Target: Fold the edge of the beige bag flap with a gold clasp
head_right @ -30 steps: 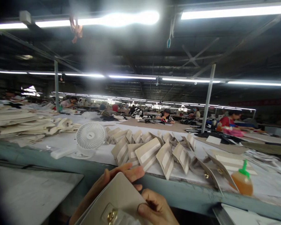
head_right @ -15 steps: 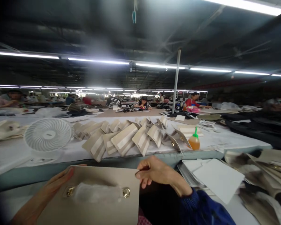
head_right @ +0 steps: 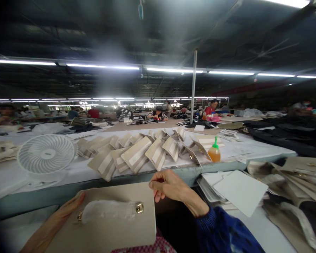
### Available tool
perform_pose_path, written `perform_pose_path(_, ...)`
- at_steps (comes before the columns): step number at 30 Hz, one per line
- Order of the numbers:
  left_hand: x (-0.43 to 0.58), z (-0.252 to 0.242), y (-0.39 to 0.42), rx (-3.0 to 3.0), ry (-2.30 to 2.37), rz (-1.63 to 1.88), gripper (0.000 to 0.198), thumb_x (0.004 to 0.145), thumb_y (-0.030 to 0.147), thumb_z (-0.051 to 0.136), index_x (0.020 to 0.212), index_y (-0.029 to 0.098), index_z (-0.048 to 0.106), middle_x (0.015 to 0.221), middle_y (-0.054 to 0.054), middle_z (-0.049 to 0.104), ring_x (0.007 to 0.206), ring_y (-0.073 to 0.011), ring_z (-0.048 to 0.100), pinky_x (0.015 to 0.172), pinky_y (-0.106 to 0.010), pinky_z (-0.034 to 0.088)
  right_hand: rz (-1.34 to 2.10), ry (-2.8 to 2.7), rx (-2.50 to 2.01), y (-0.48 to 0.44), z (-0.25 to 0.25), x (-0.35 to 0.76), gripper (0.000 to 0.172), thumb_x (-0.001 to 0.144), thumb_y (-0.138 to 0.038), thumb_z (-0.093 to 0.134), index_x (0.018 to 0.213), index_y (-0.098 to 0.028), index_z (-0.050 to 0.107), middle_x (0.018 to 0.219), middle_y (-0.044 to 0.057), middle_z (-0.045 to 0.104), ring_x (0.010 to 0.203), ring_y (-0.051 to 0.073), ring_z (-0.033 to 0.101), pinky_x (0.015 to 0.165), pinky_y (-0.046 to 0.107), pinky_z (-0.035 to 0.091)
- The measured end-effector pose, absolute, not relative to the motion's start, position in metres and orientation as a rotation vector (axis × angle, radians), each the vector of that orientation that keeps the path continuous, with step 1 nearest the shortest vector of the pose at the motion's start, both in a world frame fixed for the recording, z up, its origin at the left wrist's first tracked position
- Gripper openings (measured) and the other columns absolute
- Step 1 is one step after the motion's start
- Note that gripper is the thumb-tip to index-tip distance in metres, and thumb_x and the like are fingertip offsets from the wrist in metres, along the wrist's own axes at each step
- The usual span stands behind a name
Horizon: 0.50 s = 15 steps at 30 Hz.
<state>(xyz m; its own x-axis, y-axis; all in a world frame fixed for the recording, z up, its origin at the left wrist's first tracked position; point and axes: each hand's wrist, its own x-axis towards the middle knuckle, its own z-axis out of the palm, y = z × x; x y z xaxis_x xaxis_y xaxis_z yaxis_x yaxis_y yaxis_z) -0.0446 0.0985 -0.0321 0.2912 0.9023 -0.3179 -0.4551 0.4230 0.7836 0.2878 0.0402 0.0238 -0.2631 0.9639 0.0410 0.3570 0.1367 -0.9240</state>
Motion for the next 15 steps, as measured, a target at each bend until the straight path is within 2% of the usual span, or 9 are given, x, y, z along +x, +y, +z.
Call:
perform_pose_path(4,-0.04,-0.04,0.099,0.649,0.878,0.996,0.077,0.078,0.024,0.074,0.145,0.022,0.036,0.086,-0.007,0.081,0.083,-0.0354,0.076,0.072,-0.047,0.061,1.13,-1.687,-1.269,0.034,0.02,0.285,0.034,0.094,-0.043,0.056,0.075,-0.015,0.059,0.062,-0.005,0.061,0.056,0.011,0.061,0.055,0.025,0.05)
perform_pose_path(6,-0.038,-0.041,0.097,0.68,0.904,1.017,0.074,0.075,0.025,0.077,0.14,0.018,0.043,0.081,-0.008,0.081,0.083,-0.0367,0.075,0.069,-0.046,0.062,1.186,-1.673,-1.249,0.031,0.015,0.284,0.038,0.095,-0.047,0.054,0.073,-0.015,0.059,0.063,-0.004,0.061,0.058,0.011,0.062,0.058,0.026,0.051)
perform_pose_path(9,-0.036,-0.041,0.095,0.726,0.945,1.056,0.075,0.066,0.028,0.084,0.132,0.013,0.052,0.078,-0.009,0.08,0.083,-0.0366,0.076,0.069,-0.042,0.062,1.29,-1.622,-1.25,0.029,0.005,0.283,0.034,0.094,-0.046,0.057,0.078,-0.015,0.06,0.063,-0.004,0.062,0.056,0.01,0.061,0.053,0.024,0.05)
perform_pose_path(12,-0.037,-0.041,0.096,0.75,0.986,1.092,0.072,0.063,0.032,0.086,0.127,0.016,0.056,0.08,-0.006,0.081,0.082,-0.0311,0.076,0.068,-0.033,0.061,1.356,-1.572,-1.255,0.03,-0.005,0.283,0.033,0.092,-0.045,0.059,0.08,-0.015,0.06,0.064,-0.004,0.062,0.054,0.01,0.06,0.049,0.022,0.048)
perform_pose_path(15,-0.038,-0.043,0.097,0.775,1.018,1.096,0.068,0.064,0.038,0.085,0.124,0.02,0.059,0.079,-0.003,0.081,0.075,-0.0292,0.077,0.062,-0.031,0.06,1.383,-1.56,-1.233,0.031,-0.013,0.284,0.037,0.091,-0.049,0.058,0.077,-0.015,0.059,0.064,-0.003,0.063,0.053,0.01,0.06,0.048,0.022,0.048)
